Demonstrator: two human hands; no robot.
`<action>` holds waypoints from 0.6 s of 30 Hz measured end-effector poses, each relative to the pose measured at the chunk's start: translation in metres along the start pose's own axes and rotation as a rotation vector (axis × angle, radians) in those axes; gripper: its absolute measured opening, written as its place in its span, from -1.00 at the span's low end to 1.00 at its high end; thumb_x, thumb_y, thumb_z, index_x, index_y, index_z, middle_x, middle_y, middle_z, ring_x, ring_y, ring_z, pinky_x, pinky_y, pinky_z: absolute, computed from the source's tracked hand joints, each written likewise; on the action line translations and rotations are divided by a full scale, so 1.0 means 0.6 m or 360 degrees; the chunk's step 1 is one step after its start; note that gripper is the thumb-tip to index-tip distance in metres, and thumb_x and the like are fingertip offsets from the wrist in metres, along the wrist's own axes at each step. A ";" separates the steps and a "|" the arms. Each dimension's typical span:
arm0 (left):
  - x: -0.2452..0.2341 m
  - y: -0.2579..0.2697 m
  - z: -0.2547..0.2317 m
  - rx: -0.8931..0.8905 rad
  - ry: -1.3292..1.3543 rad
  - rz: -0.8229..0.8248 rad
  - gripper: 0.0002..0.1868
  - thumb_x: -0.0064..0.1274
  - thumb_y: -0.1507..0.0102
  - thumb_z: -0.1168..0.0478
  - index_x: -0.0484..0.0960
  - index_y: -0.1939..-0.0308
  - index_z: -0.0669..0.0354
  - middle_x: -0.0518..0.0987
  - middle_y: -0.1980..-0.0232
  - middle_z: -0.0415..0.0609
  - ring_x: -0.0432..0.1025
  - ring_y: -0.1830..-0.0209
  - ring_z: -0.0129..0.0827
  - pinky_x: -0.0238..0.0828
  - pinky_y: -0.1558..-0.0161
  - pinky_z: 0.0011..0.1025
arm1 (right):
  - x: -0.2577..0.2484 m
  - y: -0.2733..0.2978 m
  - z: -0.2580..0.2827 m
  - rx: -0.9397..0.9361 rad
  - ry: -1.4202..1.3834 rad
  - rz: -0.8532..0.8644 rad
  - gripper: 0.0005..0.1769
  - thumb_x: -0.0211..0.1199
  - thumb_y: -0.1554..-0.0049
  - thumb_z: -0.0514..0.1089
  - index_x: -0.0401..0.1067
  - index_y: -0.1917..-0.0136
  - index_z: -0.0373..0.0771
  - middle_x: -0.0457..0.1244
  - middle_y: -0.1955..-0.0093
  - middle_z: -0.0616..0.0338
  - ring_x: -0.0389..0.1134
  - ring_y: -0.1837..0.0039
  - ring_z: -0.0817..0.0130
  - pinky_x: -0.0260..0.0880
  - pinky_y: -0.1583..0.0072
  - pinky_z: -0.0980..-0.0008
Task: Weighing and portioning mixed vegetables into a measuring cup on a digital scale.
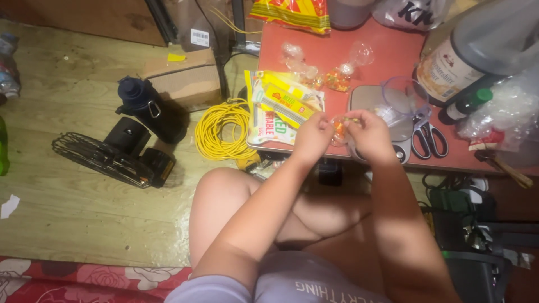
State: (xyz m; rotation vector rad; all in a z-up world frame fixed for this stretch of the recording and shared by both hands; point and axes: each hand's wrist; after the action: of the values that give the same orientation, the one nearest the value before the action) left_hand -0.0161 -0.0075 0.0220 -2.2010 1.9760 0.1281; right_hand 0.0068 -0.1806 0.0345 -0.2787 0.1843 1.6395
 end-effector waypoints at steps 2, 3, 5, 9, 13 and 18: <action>0.001 0.001 0.002 0.0013 0.0007 -0.0013 -0.64 0.05 -0.23 0.19 0.58 -0.09 0.24 0.68 0.18 0.07 0.61 0.21 -0.18 0.53 0.11 -0.32 | 0.004 0.009 0.022 0.0024 0.0086 0.0000 -0.80 0.21 -0.23 -0.29 0.45 -0.13 -0.37 0.38 0.09 0.18 0.36 0.11 0.53 0.41 0.07 0.49; 0.002 0.001 0.002 0.0027 0.0012 -0.0025 -0.64 0.05 -0.24 0.19 0.58 -0.08 0.25 0.68 0.18 0.07 0.61 0.22 -0.18 0.53 0.12 -0.32 | 0.005 0.014 0.033 0.0047 0.0170 -0.0003 -0.81 0.20 -0.25 -0.28 0.46 -0.12 -0.37 0.37 0.13 0.17 0.36 0.15 0.51 0.43 0.11 0.45; 0.000 0.000 0.001 0.0005 0.0029 -0.0001 -0.62 0.06 -0.24 0.18 0.57 -0.10 0.26 0.68 0.17 0.06 0.61 0.22 -0.19 0.53 0.13 -0.33 | 0.007 0.015 0.036 -0.0014 0.0280 0.0000 -0.81 0.19 -0.24 -0.29 0.48 -0.12 -0.37 0.39 0.12 0.16 0.38 0.14 0.51 0.44 0.09 0.44; 0.001 -0.002 0.004 -0.0004 0.0052 0.0011 -0.57 0.06 -0.25 0.16 0.55 -0.15 0.30 0.68 0.17 0.06 0.61 0.22 -0.22 0.53 0.12 -0.34 | 0.016 0.024 0.064 0.0167 0.0236 -0.0021 -0.78 0.16 -0.24 -0.28 0.49 -0.14 -0.35 0.40 0.13 0.14 0.40 0.17 0.47 0.45 0.12 0.39; 0.007 -0.005 0.015 0.0033 0.0028 -0.0035 -0.56 0.08 -0.25 0.16 0.55 -0.16 0.30 0.69 0.16 0.07 0.61 0.19 -0.22 0.53 0.09 -0.34 | 0.008 0.023 0.056 -0.0022 0.0510 -0.0019 -0.79 0.19 -0.24 -0.29 0.52 -0.14 -0.34 0.42 0.13 0.15 0.40 0.15 0.49 0.45 0.09 0.42; 0.010 -0.008 0.017 0.0037 0.0015 -0.0033 -0.60 0.08 -0.25 0.16 0.58 -0.11 0.31 0.69 0.16 0.07 0.61 0.19 -0.21 0.52 0.09 -0.33 | 0.009 0.021 0.062 0.0078 0.0371 -0.0013 -0.79 0.20 -0.23 -0.27 0.52 -0.13 -0.31 0.42 0.12 0.16 0.36 0.18 0.53 0.41 0.13 0.42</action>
State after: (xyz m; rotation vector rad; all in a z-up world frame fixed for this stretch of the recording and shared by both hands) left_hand -0.0102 -0.0107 0.0113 -2.2109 1.9490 0.0921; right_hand -0.0086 -0.1662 0.0678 -0.4326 0.3987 1.5903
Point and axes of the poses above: each hand's wrist, its own y-axis away from the middle knuckle, its own x-axis out of the palm, z = x × y
